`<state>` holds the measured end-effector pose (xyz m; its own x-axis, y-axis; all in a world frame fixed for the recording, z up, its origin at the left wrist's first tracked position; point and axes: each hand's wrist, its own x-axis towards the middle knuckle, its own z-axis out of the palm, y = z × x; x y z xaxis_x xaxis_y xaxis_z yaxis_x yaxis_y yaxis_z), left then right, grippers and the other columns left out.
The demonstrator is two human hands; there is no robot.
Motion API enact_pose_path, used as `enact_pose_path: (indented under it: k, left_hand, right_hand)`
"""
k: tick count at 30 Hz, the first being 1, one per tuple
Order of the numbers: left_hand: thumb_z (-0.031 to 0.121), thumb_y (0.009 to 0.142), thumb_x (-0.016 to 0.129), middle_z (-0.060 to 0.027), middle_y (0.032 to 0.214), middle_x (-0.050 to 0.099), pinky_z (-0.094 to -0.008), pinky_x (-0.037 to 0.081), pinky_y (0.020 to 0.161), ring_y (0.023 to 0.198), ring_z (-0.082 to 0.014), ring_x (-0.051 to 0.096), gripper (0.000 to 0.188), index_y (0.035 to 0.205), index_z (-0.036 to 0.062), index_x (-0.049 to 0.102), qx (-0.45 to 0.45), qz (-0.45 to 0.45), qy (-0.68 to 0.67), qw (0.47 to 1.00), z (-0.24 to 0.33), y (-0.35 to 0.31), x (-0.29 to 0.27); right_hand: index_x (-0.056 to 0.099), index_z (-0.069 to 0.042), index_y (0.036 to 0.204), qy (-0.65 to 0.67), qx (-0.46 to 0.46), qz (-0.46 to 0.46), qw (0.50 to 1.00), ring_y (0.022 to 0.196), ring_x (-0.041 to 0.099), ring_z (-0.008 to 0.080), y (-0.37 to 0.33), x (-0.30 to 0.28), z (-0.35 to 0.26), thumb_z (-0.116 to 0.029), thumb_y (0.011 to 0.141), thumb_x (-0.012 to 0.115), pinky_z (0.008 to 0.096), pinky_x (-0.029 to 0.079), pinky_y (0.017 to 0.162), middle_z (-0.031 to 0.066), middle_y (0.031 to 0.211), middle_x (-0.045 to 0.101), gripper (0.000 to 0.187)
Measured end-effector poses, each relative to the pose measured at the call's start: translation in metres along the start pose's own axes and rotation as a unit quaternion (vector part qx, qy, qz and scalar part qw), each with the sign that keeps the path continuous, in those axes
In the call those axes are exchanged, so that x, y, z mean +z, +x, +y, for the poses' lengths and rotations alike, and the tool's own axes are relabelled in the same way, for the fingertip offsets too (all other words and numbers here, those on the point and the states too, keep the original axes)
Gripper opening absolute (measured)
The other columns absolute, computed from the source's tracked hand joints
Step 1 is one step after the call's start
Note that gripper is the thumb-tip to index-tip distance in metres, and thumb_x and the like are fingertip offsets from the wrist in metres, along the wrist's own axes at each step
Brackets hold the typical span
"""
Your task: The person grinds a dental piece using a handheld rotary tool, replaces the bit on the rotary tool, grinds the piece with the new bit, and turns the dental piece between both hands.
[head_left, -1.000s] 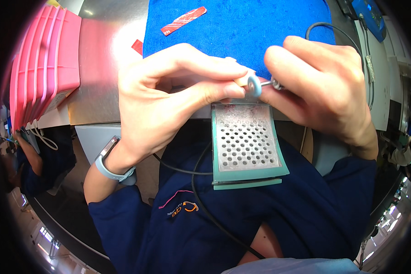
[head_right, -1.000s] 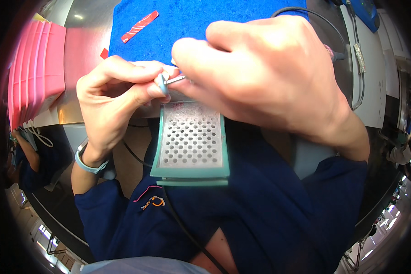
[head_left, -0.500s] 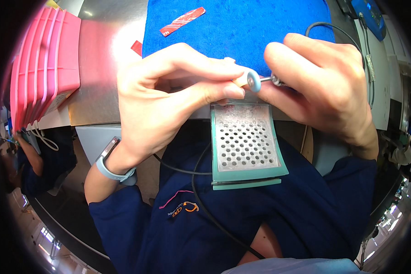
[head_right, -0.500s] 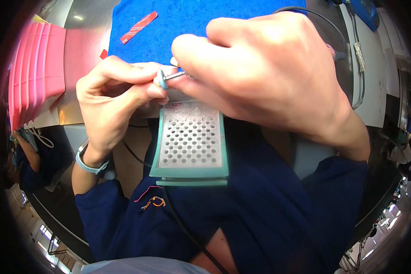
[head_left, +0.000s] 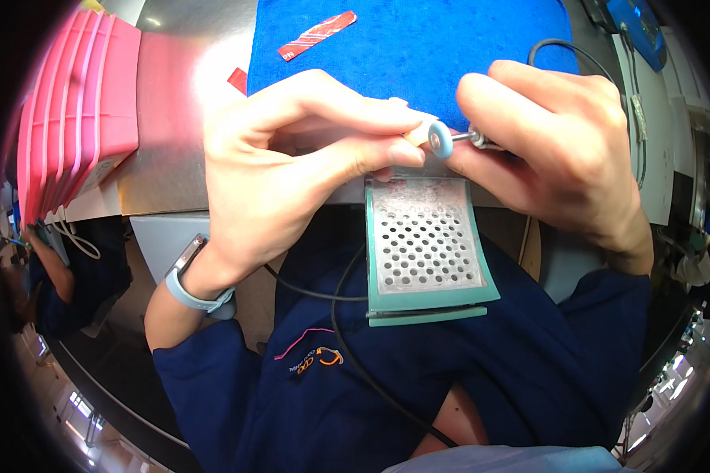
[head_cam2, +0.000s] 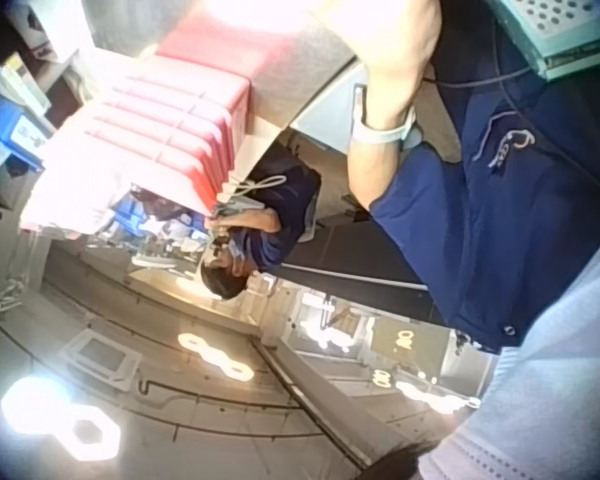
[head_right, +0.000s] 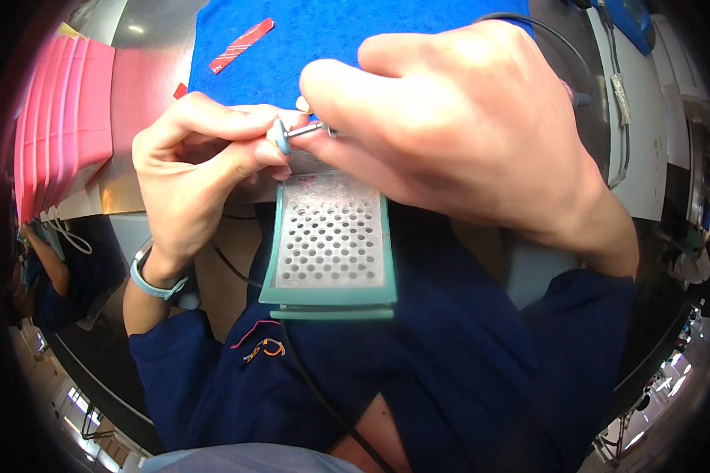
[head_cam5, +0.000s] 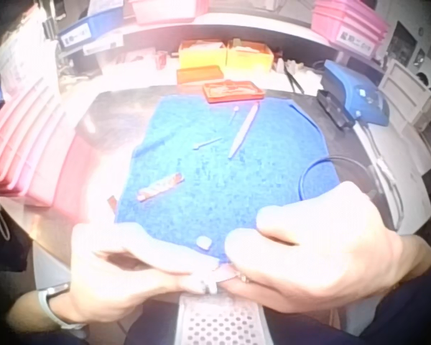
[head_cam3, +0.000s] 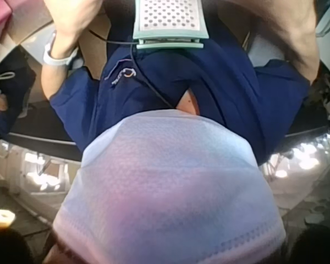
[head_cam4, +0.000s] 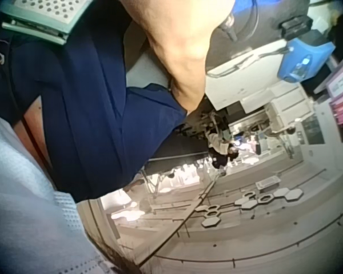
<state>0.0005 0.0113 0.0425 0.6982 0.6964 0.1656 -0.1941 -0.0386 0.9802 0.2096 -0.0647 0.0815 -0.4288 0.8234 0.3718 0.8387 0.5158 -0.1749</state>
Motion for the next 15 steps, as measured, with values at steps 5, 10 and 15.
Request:
enact_pose_path:
  k: [5,10,15]
  left_hand:
    - [-0.012,0.081,0.065,-0.0152,0.085,0.069,-0.0247,0.055,0.059,0.069,-0.0177,0.068,0.012,0.090,-0.0042,0.063,-0.011,0.007,-0.015,1.000,-0.002,0.000,0.001]
    - [-0.010,0.080,0.067,-0.0132,0.087,0.069,-0.0207,0.050,0.055,0.071,-0.0149,0.067,0.020,0.098,-0.0027,0.063,0.002,0.044,0.005,0.999,0.000,0.000,0.000]
    - [-0.010,0.080,0.067,-0.0129,0.090,0.069,-0.0205,0.050,0.056,0.073,-0.0148,0.067,0.024,0.103,-0.0023,0.061,0.036,-0.030,0.052,0.998,-0.008,0.000,-0.010]
  right_hand:
    - [0.057,-0.003,0.077,0.008,-0.007,0.003,1.000,0.045,0.048,0.0202,0.009,-0.003,-0.003,-0.009,0.061,0.077,0.0321,0.036,0.041,0.0048,0.059,0.045,0.026]
    - [0.054,-0.003,0.070,-0.002,0.009,-0.017,1.000,0.044,0.043,0.0200,0.015,-0.010,-0.002,-0.009,0.070,0.076,0.0327,0.032,0.040,0.0062,0.057,0.042,0.023]
    - [0.055,-0.003,0.071,0.036,0.013,-0.001,0.999,0.044,0.044,0.0199,0.013,-0.004,0.001,-0.009,0.071,0.075,0.0321,0.033,0.040,0.0059,0.057,0.044,0.021]
